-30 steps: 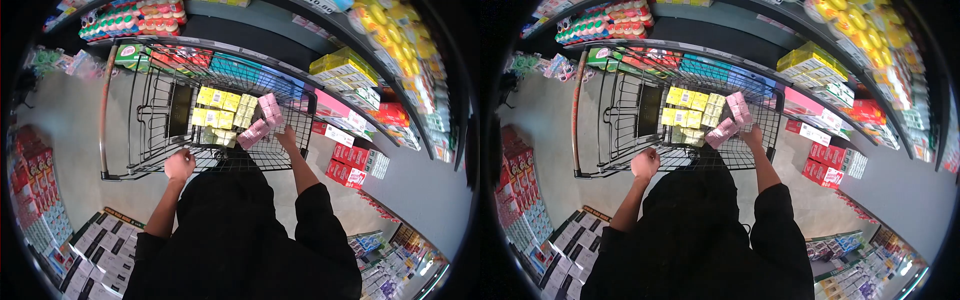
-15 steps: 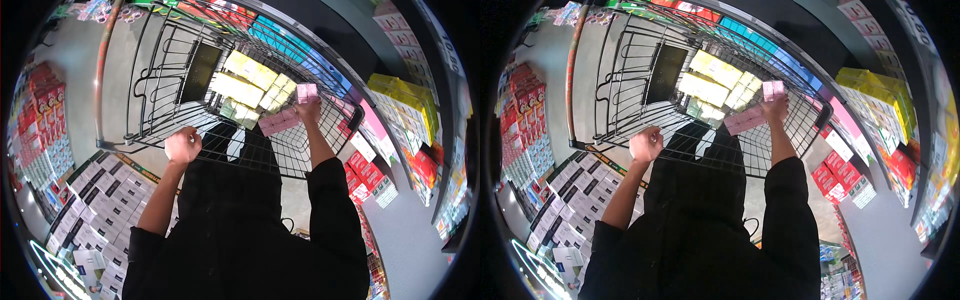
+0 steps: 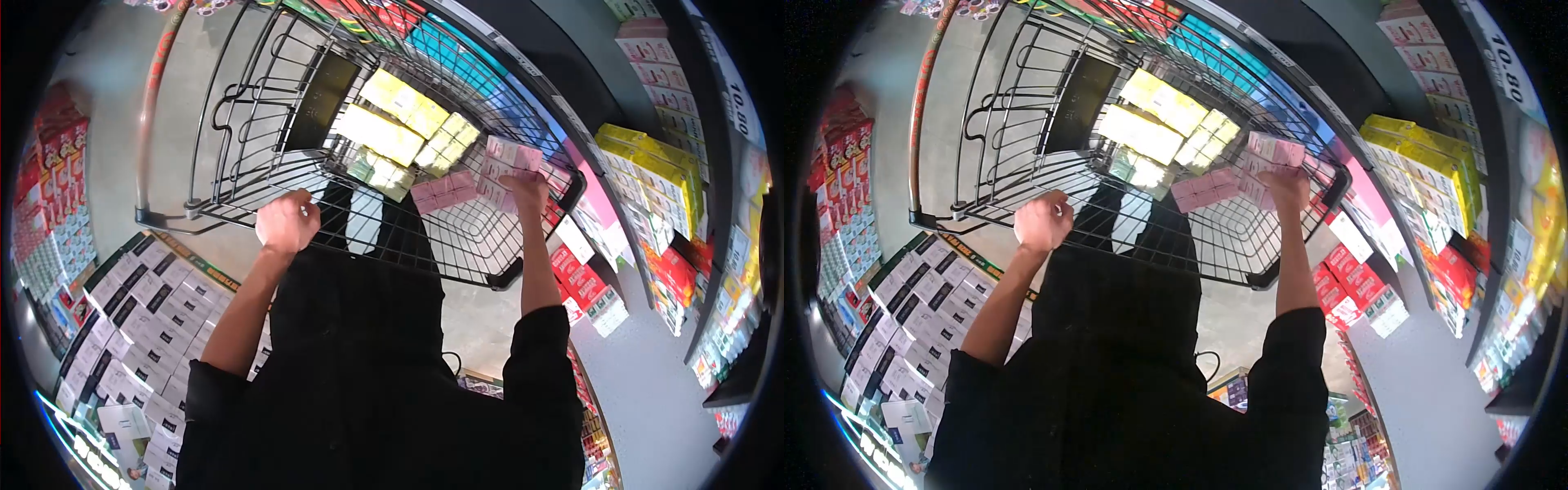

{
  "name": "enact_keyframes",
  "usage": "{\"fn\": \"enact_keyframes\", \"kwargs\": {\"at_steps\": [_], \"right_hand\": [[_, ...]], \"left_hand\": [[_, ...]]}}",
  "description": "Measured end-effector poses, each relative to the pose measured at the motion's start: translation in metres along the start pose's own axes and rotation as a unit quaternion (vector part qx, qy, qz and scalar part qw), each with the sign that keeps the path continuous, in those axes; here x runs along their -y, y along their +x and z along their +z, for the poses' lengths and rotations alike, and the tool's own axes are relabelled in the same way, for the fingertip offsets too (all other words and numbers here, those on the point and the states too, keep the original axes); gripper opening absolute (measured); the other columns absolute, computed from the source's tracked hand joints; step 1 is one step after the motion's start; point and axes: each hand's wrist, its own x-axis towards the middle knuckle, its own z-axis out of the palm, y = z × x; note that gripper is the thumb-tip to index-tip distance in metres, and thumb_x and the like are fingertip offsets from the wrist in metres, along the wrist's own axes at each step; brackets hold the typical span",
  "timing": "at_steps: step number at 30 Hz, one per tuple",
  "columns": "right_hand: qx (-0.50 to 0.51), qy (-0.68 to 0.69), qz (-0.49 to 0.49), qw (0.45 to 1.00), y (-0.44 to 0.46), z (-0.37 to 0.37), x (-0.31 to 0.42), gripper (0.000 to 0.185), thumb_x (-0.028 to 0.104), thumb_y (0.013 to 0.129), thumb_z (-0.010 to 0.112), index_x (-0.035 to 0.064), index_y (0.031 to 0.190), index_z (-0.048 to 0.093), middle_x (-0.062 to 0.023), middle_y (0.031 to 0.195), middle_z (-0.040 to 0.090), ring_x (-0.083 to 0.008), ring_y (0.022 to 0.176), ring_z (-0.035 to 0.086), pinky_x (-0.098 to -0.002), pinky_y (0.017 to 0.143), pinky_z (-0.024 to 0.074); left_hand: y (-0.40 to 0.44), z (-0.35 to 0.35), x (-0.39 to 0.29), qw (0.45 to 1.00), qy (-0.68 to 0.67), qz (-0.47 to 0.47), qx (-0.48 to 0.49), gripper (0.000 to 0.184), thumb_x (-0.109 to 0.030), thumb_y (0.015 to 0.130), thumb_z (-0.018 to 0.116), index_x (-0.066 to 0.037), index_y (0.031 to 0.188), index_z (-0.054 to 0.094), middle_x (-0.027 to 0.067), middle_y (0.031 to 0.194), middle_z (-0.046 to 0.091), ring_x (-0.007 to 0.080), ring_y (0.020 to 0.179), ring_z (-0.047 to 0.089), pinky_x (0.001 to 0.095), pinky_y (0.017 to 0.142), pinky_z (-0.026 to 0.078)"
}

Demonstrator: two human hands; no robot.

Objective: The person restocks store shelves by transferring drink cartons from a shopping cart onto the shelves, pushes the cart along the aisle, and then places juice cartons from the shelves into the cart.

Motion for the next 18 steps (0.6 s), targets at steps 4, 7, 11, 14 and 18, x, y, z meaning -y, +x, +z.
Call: {"fn": "enact_keyframes", "kwargs": {"at_steps": [4, 7, 11, 14, 18], "right_hand": [[0.082, 0.417, -0.066, 0.903, -0.053, -0.056, -0.019, 0.047, 0.015, 0.062, 0.074, -0.0018, 0.103, 0.058, -0.0109, 0.095, 0.064, -0.0206, 0.084, 0.061, -0.0319, 0.077, 0.0469], [0.122, 0.575, -0.014, 0.809, -0.11, -0.091, -0.024, 0.047, 0.001, 0.066, 0.065, -0.0036, 0.112, 0.052, -0.0118, 0.101, 0.062, -0.022, 0.09, 0.059, -0.0321, 0.085, 0.0436], [0.173, 0.734, -0.041, 0.656, -0.193, -0.092, -0.008, 0.063, 0.009, 0.064, 0.059, -0.0046, 0.123, 0.043, -0.016, 0.11, 0.057, -0.0284, 0.103, 0.056, -0.038, 0.09, 0.0461], [0.209, 0.795, -0.006, 0.57, -0.238, -0.061, 0.0, 0.067, 0.008, 0.064, 0.055, -0.0042, 0.127, 0.04, -0.0173, 0.112, 0.057, -0.0302, 0.103, 0.057, -0.0407, 0.091, 0.0466], [0.339, 0.731, -0.094, 0.586, -0.286, -0.042, 0.054, 0.064, 0.004, 0.064, 0.065, -0.003, 0.123, 0.044, -0.0142, 0.109, 0.059, -0.0246, 0.097, 0.061, -0.037, 0.084, 0.0494]], "left_hand": [[0.0, -0.004, -0.003, 0.999, 0.003, -0.015, 0.036, 0.01, -0.019, 0.07, 0.057, -0.013, 0.074, 0.063, 0.0115, 0.066, 0.063, 0.0326, 0.061, 0.061, 0.0417, 0.058, 0.05], [0.001, -0.004, -0.001, 0.996, 0.014, -0.025, 0.086, 0.014, -0.022, 0.072, 0.057, -0.014, 0.08, 0.066, 0.0108, 0.071, 0.065, 0.0317, 0.068, 0.063, 0.0397, 0.063, 0.051], [0.001, -0.008, 0.002, 0.978, -0.151, 0.012, 0.14, 0.026, -0.032, 0.077, 0.06, -0.013, 0.093, 0.067, 0.0108, 0.083, 0.068, 0.0239, 0.079, 0.066, 0.0344, 0.073, 0.051], [0.001, -0.042, -0.029, 0.743, -0.594, -0.079, 0.298, 0.043, -0.037, 0.092, 0.047, -0.002, 0.117, 0.051, 0.0093, 0.106, 0.061, 0.0186, 0.095, 0.059, 0.034, 0.085, 0.045], [-0.024, -0.101, -0.068, 0.491, -0.794, -0.024, 0.356, 0.047, -0.04, 0.094, 0.04, -0.003, 0.123, 0.046, 0.0079, 0.113, 0.056, 0.0151, 0.1, 0.052, 0.0292, 0.089, 0.041]]}}
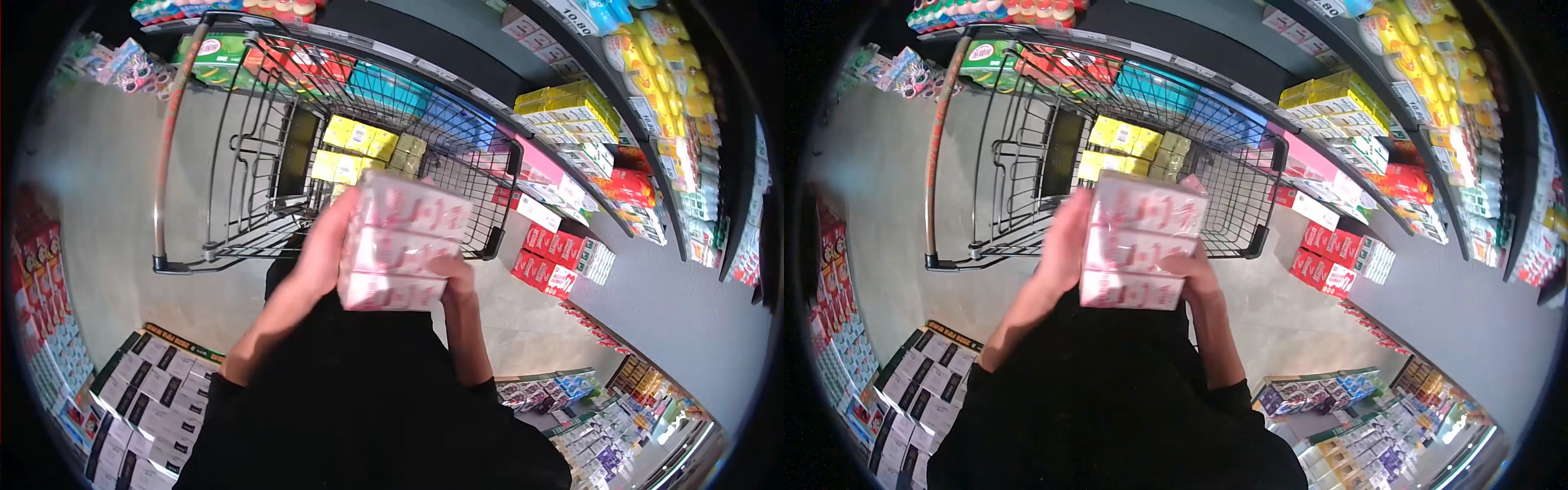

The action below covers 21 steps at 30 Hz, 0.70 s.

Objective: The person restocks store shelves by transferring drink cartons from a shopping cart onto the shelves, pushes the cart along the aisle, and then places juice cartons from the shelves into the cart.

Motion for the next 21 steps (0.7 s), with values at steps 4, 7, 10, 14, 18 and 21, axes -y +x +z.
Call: {"fn": "enact_keyframes", "kwargs": {"at_steps": [4, 7, 10, 14, 18, 21], "right_hand": [[-0.017, -0.133, 0.037, 0.99, 0.001, 0.034, -0.024, 0.062, 0.007, 0.069, 0.071, -0.0009, 0.124, 0.043, -0.0118, 0.109, 0.059, -0.0211, 0.098, 0.059, -0.0351, 0.086, 0.0477], [-0.047, -0.102, 0.029, 0.993, 0.004, 0.047, -0.038, 0.065, 0.011, 0.078, 0.067, 0.0008, 0.132, 0.032, -0.0127, 0.118, 0.052, -0.021, 0.104, 0.055, -0.0349, 0.089, 0.0455], [-0.07, -0.1, -0.01, 0.992, 0.012, 0.065, -0.034, 0.066, 0.015, 0.084, 0.061, 0.0024, 0.136, 0.022, -0.0131, 0.123, 0.046, -0.0204, 0.108, 0.051, -0.0343, 0.091, 0.0435], [-0.039, -0.192, -0.016, 0.98, 0.027, 0.071, -0.005, 0.067, 0.012, 0.08, 0.066, 0.0029, 0.134, 0.027, -0.0107, 0.116, 0.05, -0.0179, 0.105, 0.051, -0.0332, 0.089, 0.0436], [0.038, -0.342, -0.027, 0.939, 0.046, 0.072, 0.033, 0.074, 0.008, 0.066, 0.076, 0.0011, 0.128, 0.037, -0.0094, 0.113, 0.054, -0.0157, 0.098, 0.055, -0.0302, 0.088, 0.0441], [0.118, -0.269, 0.017, 0.956, 0.061, 0.043, 0.048, 0.066, 0.006, 0.066, 0.074, -0.0042, 0.123, 0.043, -0.0107, 0.114, 0.056, -0.0161, 0.101, 0.055, -0.0297, 0.089, 0.0438]], "left_hand": [[-0.014, -0.016, -0.012, 0.986, 0.142, 0.061, -0.057, 0.045, -0.04, 0.096, 0.035, -0.003, 0.119, 0.048, 0.0078, 0.108, 0.057, 0.0141, 0.1, 0.052, 0.0283, 0.09, 0.04], [-0.025, -0.022, -0.014, 0.991, 0.096, 0.053, -0.084, 0.046, -0.041, 0.097, 0.033, -0.003, 0.118, 0.048, 0.0076, 0.106, 0.058, 0.0123, 0.099, 0.053, 0.0277, 0.089, 0.041], [-0.029, -0.016, -0.017, 0.992, 0.051, 0.045, -0.102, 0.049, -0.044, 0.097, 0.031, -0.004, 0.119, 0.048, 0.0067, 0.106, 0.058, 0.0114, 0.096, 0.054, 0.0268, 0.087, 0.042], [-0.021, -0.012, -0.016, 0.983, 0.051, 0.116, -0.132, 0.053, -0.045, 0.096, 0.03, -0.002, 0.119, 0.05, 0.0069, 0.111, 0.057, 0.013, 0.099, 0.053, 0.0273, 0.089, 0.041], [-0.009, 0.006, -0.02, 0.983, -0.025, 0.159, -0.088, 0.054, -0.048, 0.094, 0.032, -0.003, 0.115, 0.052, 0.0091, 0.107, 0.06, 0.0166, 0.094, 0.059, 0.0308, 0.083, 0.048], [0.003, 0.022, -0.022, 0.984, -0.076, 0.128, -0.096, 0.052, -0.047, 0.092, 0.036, -0.002, 0.113, 0.052, 0.0112, 0.105, 0.061, 0.0194, 0.091, 0.061, 0.0328, 0.08, 0.05]]}}
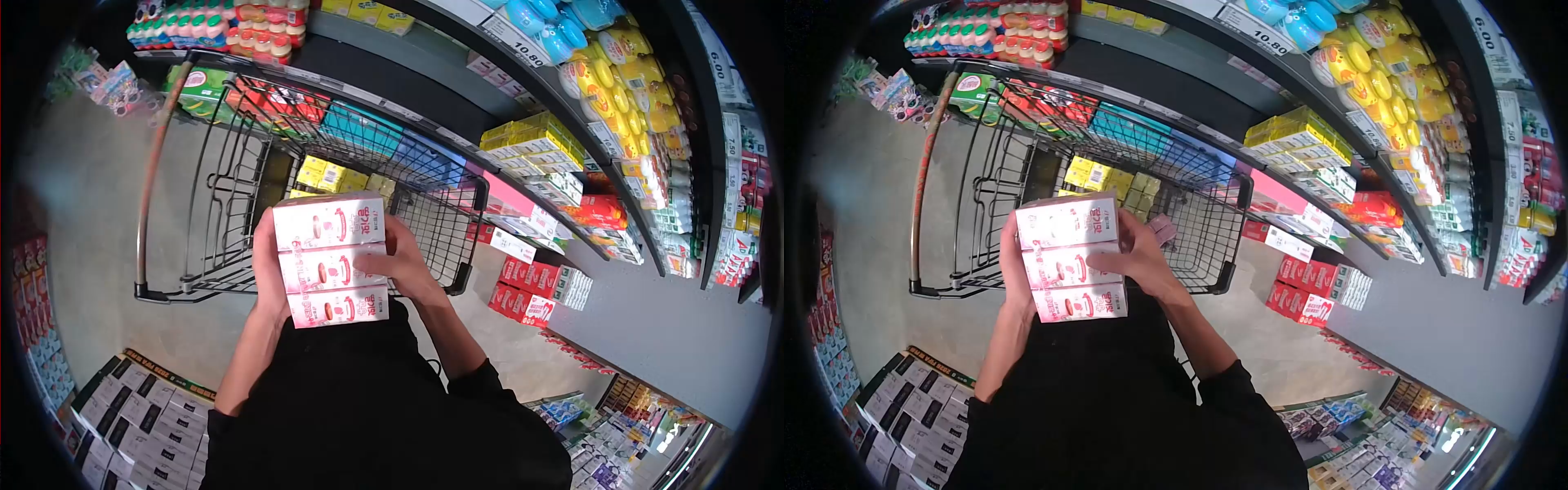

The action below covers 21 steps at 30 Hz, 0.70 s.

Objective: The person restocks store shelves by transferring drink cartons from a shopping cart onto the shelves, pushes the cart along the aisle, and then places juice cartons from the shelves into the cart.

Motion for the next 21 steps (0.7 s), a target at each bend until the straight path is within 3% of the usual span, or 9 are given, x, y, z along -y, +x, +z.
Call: {"fn": "enact_keyframes", "kwargs": {"at_steps": [5, 7, 8, 9, 12, 14, 15, 17, 21], "right_hand": [[-0.01, 0.124, 0.063, 0.99, -0.006, -0.031, -0.014, 0.067, 0.005, 0.067, 0.07, -0.004, 0.126, 0.04, -0.0117, 0.115, 0.055, -0.0194, 0.105, 0.055, -0.0317, 0.091, 0.0438], [-0.017, 0.138, 0.13, 0.982, -0.007, -0.04, -0.014, 0.086, 0.004, 0.062, 0.067, 0.0008, 0.136, 0.023, -0.0128, 0.127, 0.043, -0.0244, 0.114, 0.049, -0.0374, 0.098, 0.0408], [-0.037, 0.142, 0.117, 0.982, -0.008, -0.046, -0.028, 0.093, 0.003, 0.061, 0.069, 0.0024, 0.138, 0.016, -0.0145, 0.127, 0.043, -0.0264, 0.118, 0.046, -0.0405, 0.098, 0.0418], [-0.033, 0.147, 0.117, 0.982, -0.008, -0.048, -0.028, 0.093, 0.003, 0.061, 0.069, 0.0024, 0.138, 0.016, -0.0145, 0.127, 0.043, -0.0264, 0.118, 0.046, -0.0405, 0.098, 0.0418], [0.021, 0.188, 0.093, 0.977, -0.012, -0.058, -0.032, 0.082, 0.009, 0.061, 0.075, -0.0032, 0.13, 0.034, -0.0149, 0.118, 0.053, -0.0248, 0.11, 0.053, -0.0384, 0.093, 0.0445], [0.031, 0.19, 0.089, 0.977, -0.013, -0.061, -0.034, 0.079, 0.01, 0.062, 0.075, -0.0032, 0.129, 0.035, -0.0147, 0.117, 0.054, -0.0248, 0.108, 0.054, -0.0381, 0.092, 0.045], [0.039, 0.182, 0.088, 0.978, -0.013, -0.061, -0.035, 0.077, 0.01, 0.062, 0.075, -0.0033, 0.128, 0.037, -0.0145, 0.116, 0.055, -0.0247, 0.107, 0.055, -0.0379, 0.092, 0.0455], [0.046, 0.191, 0.074, 0.978, -0.015, -0.061, -0.048, 0.073, 0.011, 0.064, 0.075, -0.0034, 0.126, 0.04, -0.0144, 0.115, 0.056, -0.025, 0.104, 0.057, -0.0376, 0.091, 0.0469], [0.037, 0.276, 0.067, 0.958, -0.026, -0.056, -0.065, 0.076, 0.012, 0.065, 0.075, -0.0026, 0.129, 0.036, -0.0148, 0.117, 0.054, -0.0257, 0.109, 0.055, -0.0396, 0.095, 0.0441]], "left_hand": [[0.015, -0.001, 0.025, 0.999, 0.018, -0.038, 0.01, 0.05, -0.045, 0.092, 0.037, -0.002, 0.114, 0.051, 0.0105, 0.105, 0.06, 0.0184, 0.091, 0.061, 0.0321, 0.081, 0.05], [0.016, 0.0, 0.036, 0.999, 0.035, -0.03, -0.015, 0.051, -0.045, 0.092, 0.037, -0.001, 0.116, 0.05, 0.0107, 0.108, 0.059, 0.0179, 0.095, 0.059, 0.0317, 0.084, 0.048], [0.017, -0.001, 0.04, 0.998, 0.058, -0.022, -0.013, 0.052, -0.044, 0.093, 0.037, -0.001, 0.118, 0.049, 0.0107, 0.111, 0.058, 0.0172, 0.099, 0.057, 0.0315, 0.087, 0.046], [0.017, 0.002, 0.041, 0.997, 0.058, -0.038, -0.018, 0.053, -0.045, 0.092, 0.037, -0.001, 0.119, 0.048, 0.0113, 0.112, 0.057, 0.018, 0.1, 0.056, 0.0318, 0.088, 0.045], [0.017, 0.011, 0.041, 0.996, 0.066, -0.061, 0.012, 0.053, -0.043, 0.092, 0.04, 0.0, 0.122, 0.046, 0.0121, 0.116, 0.055, 0.0193, 0.103, 0.055, 0.032, 0.089, 0.044], [0.022, 0.017, 0.042, 0.983, 0.18, -0.036, 0.007, 0.055, -0.034, 0.09, 0.05, 0.002, 0.129, 0.037, 0.0131, 0.12, 0.051, 0.0204, 0.107, 0.053, 0.0323, 0.092, 0.043], [0.019, 0.024, 0.042, 0.971, 0.24, -0.011, -0.013, 0.068, -0.02, 0.084, 0.062, 0.004, 0.136, 0.025, 0.0157, 0.123, 0.048, 0.0217, 0.109, 0.051, 0.033, 0.093, 0.042], [0.025, 0.025, 0.039, 0.947, 0.321, -0.028, -0.011, 0.081, -0.012, 0.077, 0.068, 0.004, 0.139, 0.017, 0.019, 0.123, 0.048, 0.0232, 0.109, 0.051, 0.034, 0.093, 0.041], [0.032, 0.021, 0.038, 0.936, 0.345, -0.066, -0.004, 0.081, -0.011, 0.075, 0.07, 0.005, 0.138, 0.021, 0.0199, 0.12, 0.048, 0.0242, 0.109, 0.052, 0.034, 0.09, 0.044]]}}
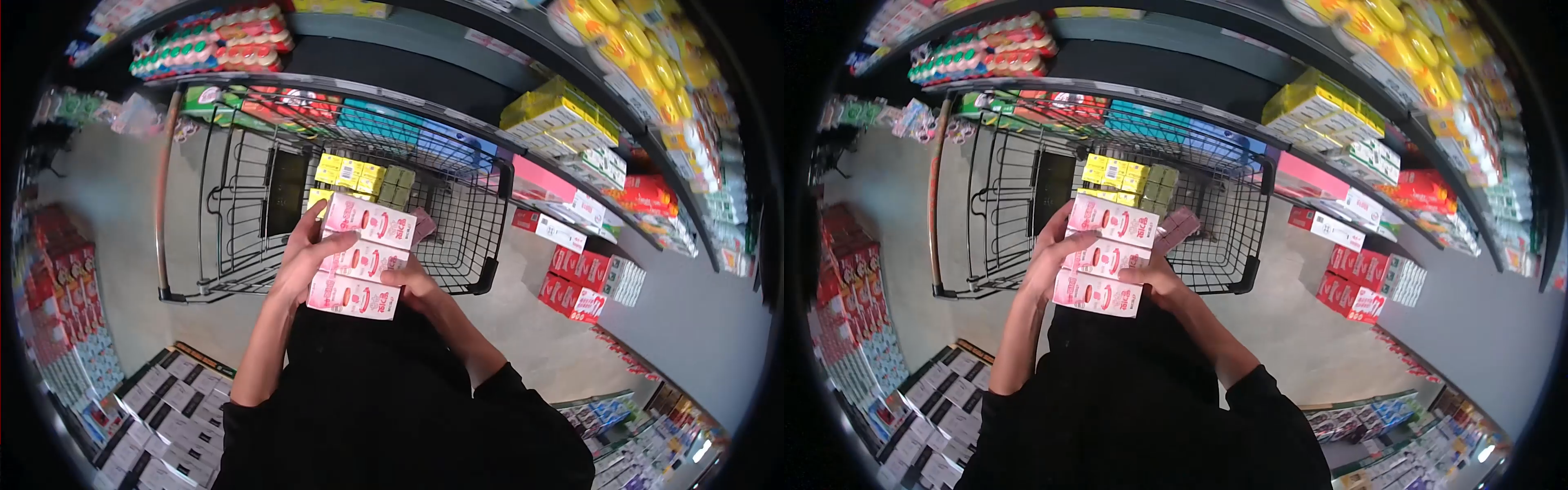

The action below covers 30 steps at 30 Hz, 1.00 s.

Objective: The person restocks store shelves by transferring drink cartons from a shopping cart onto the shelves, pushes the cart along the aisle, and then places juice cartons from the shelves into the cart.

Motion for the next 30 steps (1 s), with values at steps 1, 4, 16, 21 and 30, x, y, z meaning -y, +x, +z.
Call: {"fn": "enact_keyframes", "kwargs": {"at_steps": [1, 4, 16, 21, 30], "right_hand": [[0.008, 0.026, -0.005, 1.0, -0.001, -0.002, -0.005, 0.077, 0.014, 0.066, 0.075, -0.0027, 0.13, 0.034, -0.015, 0.119, 0.053, -0.0259, 0.111, 0.053, -0.0399, 0.096, 0.0432], [-0.012, 0.04, -0.034, 0.999, -0.01, -0.01, -0.004, 0.079, 0.018, 0.069, 0.076, -0.0038, 0.131, 0.032, -0.0145, 0.125, 0.048, -0.0247, 0.118, 0.047, -0.038, 0.099, 0.0397], [-0.281, -0.436, -0.294, 0.803, 0.09, -0.08, 0.191, 0.09, 0.023, 0.071, 0.075, -0.0077, 0.134, 0.02, -0.0283, 0.129, 0.041, -0.0329, 0.113, 0.049, -0.0337, 0.09, 0.0435], [-0.39, -0.528, -0.291, 0.696, 0.122, -0.159, 0.248, 0.091, 0.029, 0.074, 0.071, -0.0117, 0.135, 0.019, -0.0341, 0.133, 0.033, -0.0377, 0.128, 0.034, -0.0366, 0.104, 0.0293], [-0.393, -0.604, -0.267, 0.64, 0.112, -0.159, 0.244, 0.086, 0.032, 0.077, 0.067, -0.0121, 0.134, 0.021, -0.0316, 0.131, 0.038, -0.0369, 0.126, 0.036, -0.0344, 0.104, 0.0294]], "left_hand": [[-0.001, 0.002, 0.001, 1.0, -0.007, -0.001, 0.0, 0.07, -0.008, 0.075, 0.067, 0.005, 0.133, 0.031, 0.0191, 0.116, 0.052, 0.0239, 0.105, 0.055, 0.0338, 0.087, 0.047], [0.0, -0.01, 0.012, 0.991, -0.117, -0.045, 0.052, 0.056, -0.005, 0.074, 0.064, 0.004, 0.125, 0.042, 0.0181, 0.11, 0.056, 0.0237, 0.097, 0.059, 0.0339, 0.084, 0.05], [-0.036, -0.067, 0.053, 0.964, -0.266, 0.002, -0.012, 0.052, -0.022, 0.073, 0.056, 0.007, 0.115, 0.05, 0.0198, 0.103, 0.063, 0.0272, 0.086, 0.066, 0.0369, 0.077, 0.055], [-0.052, -0.088, 0.083, 0.959, -0.277, 0.02, -0.063, 0.049, -0.024, 0.079, 0.053, 0.005, 0.118, 0.049, 0.0179, 0.105, 0.063, 0.0252, 0.086, 0.066, 0.0364, 0.077, 0.055], [-0.058, -0.084, 0.088, 0.943, -0.324, 0.029, -0.076, 0.05, -0.023, 0.08, 0.052, 0.006, 0.121, 0.046, 0.0183, 0.107, 0.062, 0.0265, 0.088, 0.065, 0.0365, 0.079, 0.054]]}}
